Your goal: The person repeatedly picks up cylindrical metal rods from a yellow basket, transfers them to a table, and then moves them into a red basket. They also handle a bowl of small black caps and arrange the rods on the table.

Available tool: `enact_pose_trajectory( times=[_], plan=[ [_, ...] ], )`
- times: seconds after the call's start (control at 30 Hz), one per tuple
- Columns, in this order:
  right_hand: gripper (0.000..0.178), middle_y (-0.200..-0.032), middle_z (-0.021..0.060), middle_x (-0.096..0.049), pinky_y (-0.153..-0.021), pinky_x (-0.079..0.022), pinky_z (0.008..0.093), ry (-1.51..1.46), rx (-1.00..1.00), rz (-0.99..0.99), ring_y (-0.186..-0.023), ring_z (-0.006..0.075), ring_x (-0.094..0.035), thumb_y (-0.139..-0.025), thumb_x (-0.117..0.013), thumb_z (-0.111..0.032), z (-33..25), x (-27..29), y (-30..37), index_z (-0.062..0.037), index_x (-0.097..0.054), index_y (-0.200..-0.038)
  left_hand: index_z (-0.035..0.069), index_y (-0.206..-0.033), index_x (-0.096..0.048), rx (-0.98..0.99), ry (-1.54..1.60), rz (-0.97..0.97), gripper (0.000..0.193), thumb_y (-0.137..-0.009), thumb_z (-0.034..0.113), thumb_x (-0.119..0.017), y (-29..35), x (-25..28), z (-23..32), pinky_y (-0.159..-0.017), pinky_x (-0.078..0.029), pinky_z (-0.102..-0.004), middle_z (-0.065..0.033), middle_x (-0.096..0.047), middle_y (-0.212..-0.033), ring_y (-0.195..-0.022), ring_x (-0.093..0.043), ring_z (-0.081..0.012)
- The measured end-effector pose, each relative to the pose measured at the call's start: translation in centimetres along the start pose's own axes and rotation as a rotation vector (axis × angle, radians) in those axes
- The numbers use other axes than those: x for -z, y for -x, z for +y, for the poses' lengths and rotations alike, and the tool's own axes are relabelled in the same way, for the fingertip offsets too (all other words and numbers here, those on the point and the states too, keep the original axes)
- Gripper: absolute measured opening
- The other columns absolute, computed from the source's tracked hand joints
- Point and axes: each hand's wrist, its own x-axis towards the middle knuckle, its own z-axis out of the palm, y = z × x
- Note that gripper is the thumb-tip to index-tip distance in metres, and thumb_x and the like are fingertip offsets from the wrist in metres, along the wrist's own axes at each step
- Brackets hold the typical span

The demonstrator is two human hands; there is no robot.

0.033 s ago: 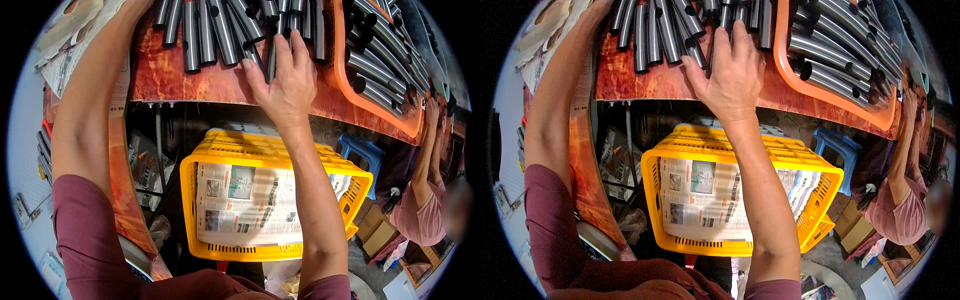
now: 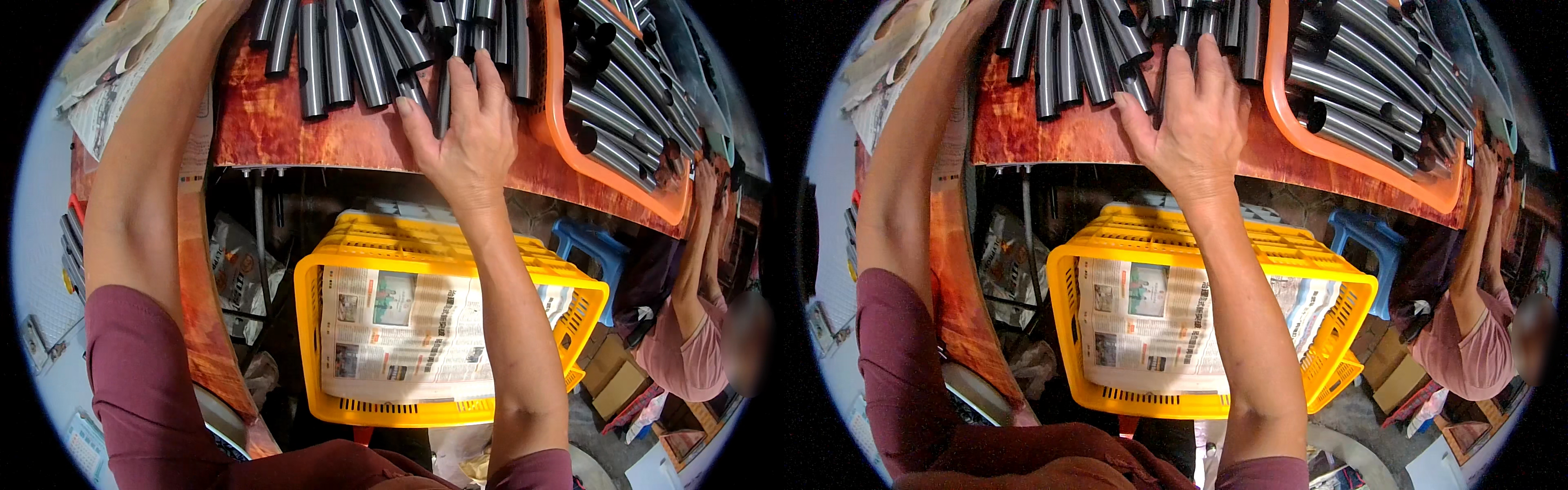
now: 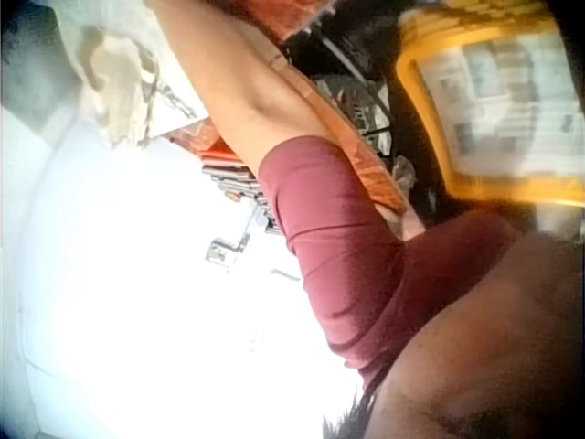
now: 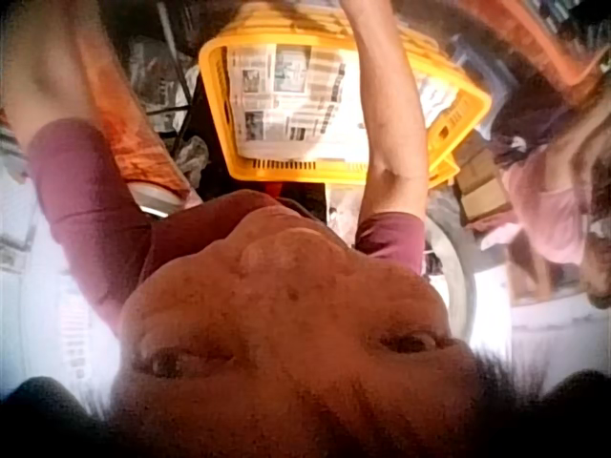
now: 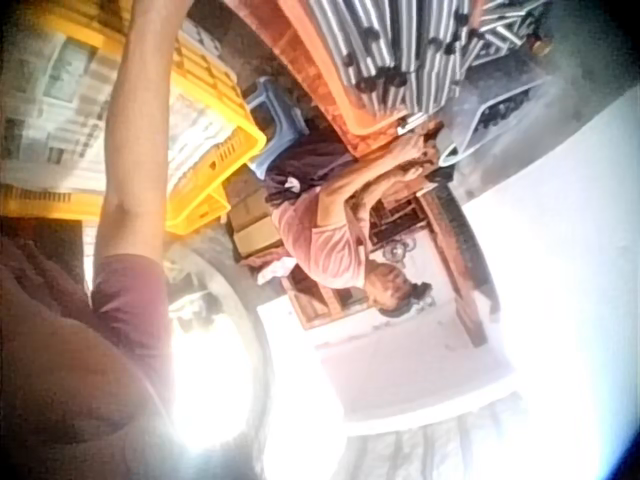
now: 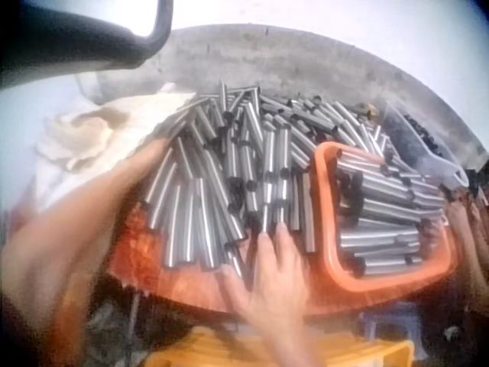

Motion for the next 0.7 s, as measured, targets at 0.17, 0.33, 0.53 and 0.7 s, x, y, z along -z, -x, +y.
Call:
enact_pose_trajectory(
  times=[0.17, 0.33, 0.53, 0.7],
  plan=[
    [0.064, -0.130, 0.0224, -0.050, -0.089, -0.045, 0.0476, -0.011, -0.008, 0.001, -0.111, 0.0387, -0.054, -0.074, -0.074, -0.044, 0.0, -0.1, -0.2, -0.0027, -0.058, -0.119, 0.005, -0.128, -0.054, 0.009, 0.015, -0.005, 0.051, -0.102, 0.045, -0.039, -0.4, -0.2, 0.4, -0.073, -0.058, -0.0312, -0.0137, -0.066, -0.103, -0.087, -0.068, -0.0217],
    [0.064, -0.130, 0.0218, -0.050, -0.089, -0.045, 0.0480, -0.003, -0.017, -0.004, -0.111, 0.0385, -0.054, -0.073, -0.074, -0.044, -0.1, -0.2, -0.3, -0.0031, -0.058, -0.120, 0.005, -0.128, -0.055, 0.016, 0.045, 0.000, 0.051, -0.101, 0.047, -0.039, -0.4, -0.6, 0.9, -0.072, -0.059, -0.0309, -0.0132, -0.066, -0.102, -0.086, -0.068, -0.0215],
    [0.064, -0.130, 0.0221, -0.050, -0.089, -0.045, 0.0486, -0.002, -0.010, 0.002, -0.111, 0.0390, -0.054, -0.074, -0.074, -0.044, 0.1, -0.2, -0.3, -0.0027, -0.058, -0.119, 0.005, -0.130, -0.053, 0.098, 0.115, -0.080, 0.053, -0.102, 0.047, -0.038, -1.2, -0.5, 0.7, -0.064, -0.060, -0.0304, -0.0146, -0.065, -0.106, -0.081, -0.069, -0.0216],
    [0.063, -0.130, 0.0225, -0.050, -0.090, -0.045, 0.0487, -0.027, -0.024, -0.011, -0.112, 0.0395, -0.053, -0.074, -0.074, -0.044, -0.1, -0.1, -0.5, -0.0021, -0.059, -0.119, 0.002, -0.138, -0.045, -0.118, -0.097, 0.025, 0.052, -0.103, 0.041, -0.035, -3.7, 1.0, -3.6, -0.066, -0.060, -0.0327, -0.0179, -0.061, -0.116, -0.090, -0.068, -0.0249]
  ],
)
